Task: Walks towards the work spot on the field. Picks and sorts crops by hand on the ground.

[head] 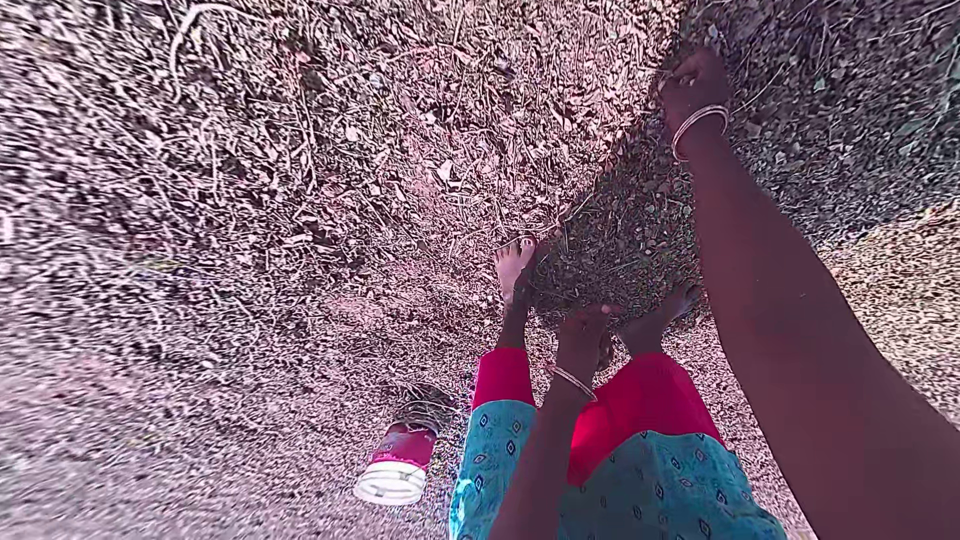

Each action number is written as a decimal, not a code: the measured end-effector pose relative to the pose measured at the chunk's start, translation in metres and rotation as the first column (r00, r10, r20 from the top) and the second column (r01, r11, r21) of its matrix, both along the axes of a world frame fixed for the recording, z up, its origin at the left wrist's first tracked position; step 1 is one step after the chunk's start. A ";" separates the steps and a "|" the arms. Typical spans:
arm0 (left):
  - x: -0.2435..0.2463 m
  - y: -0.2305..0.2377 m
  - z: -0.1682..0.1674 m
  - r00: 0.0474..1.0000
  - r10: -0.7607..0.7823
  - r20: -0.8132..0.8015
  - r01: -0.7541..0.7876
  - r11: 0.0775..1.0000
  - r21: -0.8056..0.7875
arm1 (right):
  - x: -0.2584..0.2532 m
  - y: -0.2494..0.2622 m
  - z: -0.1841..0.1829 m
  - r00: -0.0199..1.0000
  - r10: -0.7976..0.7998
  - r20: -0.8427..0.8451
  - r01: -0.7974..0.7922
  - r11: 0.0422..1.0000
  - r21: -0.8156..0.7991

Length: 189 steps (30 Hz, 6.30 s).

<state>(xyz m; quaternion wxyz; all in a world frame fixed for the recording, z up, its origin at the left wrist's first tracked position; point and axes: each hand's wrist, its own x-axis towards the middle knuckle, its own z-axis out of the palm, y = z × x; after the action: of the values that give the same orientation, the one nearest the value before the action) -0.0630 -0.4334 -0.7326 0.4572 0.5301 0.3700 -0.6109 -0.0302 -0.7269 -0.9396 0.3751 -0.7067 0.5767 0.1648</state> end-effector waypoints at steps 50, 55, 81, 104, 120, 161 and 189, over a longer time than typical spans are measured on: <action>0.024 -0.032 0.016 0.990 0.107 0.087 -0.097 0.989 -0.110 | 0.083 -0.012 0.006 0.914 0.406 -0.027 -0.400 0.909 0.120; 0.029 -0.038 0.021 0.989 0.107 0.101 -0.102 0.994 -0.048 | 0.085 0.002 0.013 0.959 0.282 -0.013 -0.275 0.944 0.182; 0.010 0.003 0.006 0.576 0.809 -0.118 -0.814 0.555 -0.169 | -0.089 0.229 0.227 0.509 0.326 0.797 -0.375 0.917 -0.135; 0.018 0.006 -0.002 0.630 0.757 0.175 -0.768 0.640 -0.006 | 0.032 0.218 0.027 0.763 0.628 -0.151 -0.565 0.763 0.314; 0.024 0.008 -0.001 0.616 0.786 0.050 -0.786 0.608 0.116 | -0.016 0.141 0.125 0.943 0.304 0.137 -0.319 0.943 0.098; 0.060 0.065 -0.010 0.034 0.999 -0.011 -0.951 0.029 -0.308 | 0.121 0.327 0.003 0.364 0.913 0.187 -0.876 0.267 0.402; 0.081 0.048 0.011 0.986 -0.145 0.083 0.152 0.985 -0.085 | 0.113 0.101 0.002 0.978 0.167 -0.125 -0.182 0.976 -0.116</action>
<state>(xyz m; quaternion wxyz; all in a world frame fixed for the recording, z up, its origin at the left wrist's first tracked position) 0.0182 -0.3851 -0.7218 0.4478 0.5579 0.2834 -0.6387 0.0827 -0.6263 -0.9380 0.2799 -0.7666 0.5421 0.2003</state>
